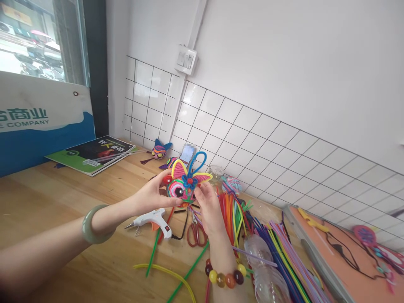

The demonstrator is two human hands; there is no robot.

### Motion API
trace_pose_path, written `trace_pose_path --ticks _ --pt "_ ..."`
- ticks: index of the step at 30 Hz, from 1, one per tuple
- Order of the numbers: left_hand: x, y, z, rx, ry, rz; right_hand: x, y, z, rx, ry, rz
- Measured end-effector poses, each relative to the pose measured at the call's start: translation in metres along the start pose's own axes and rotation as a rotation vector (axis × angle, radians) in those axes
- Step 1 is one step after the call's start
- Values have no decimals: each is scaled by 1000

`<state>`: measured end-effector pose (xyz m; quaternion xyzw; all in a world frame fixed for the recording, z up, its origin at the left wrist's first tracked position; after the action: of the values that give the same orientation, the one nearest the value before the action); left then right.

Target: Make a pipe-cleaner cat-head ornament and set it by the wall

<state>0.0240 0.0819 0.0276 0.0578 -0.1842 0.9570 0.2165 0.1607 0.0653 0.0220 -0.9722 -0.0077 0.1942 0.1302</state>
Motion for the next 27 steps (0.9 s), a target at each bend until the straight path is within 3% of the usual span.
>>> trace_pose_path --ticks 11,20,27 --pt "-3 4 11 -90 -111 -45 -12 3 7 -83 -85 -183" --pt "-3 2 1 -67 -98 -51 2 1 17 -141 -141 -102" --pt "-6 -3 -4 -47 -1 -40 -3 2 16 -120 -87 -109"
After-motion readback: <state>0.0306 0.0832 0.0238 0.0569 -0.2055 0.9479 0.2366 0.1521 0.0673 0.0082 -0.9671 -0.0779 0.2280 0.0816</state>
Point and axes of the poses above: each hand's wrist, its own y-axis away from the middle knuckle, its own x-axis out of the back of the hand, z = x × y, the point moved 10 cm from there along -y, towards the middle knuckle, and after that the axes turned 11 degrees about -y, right-handed, at the moved point
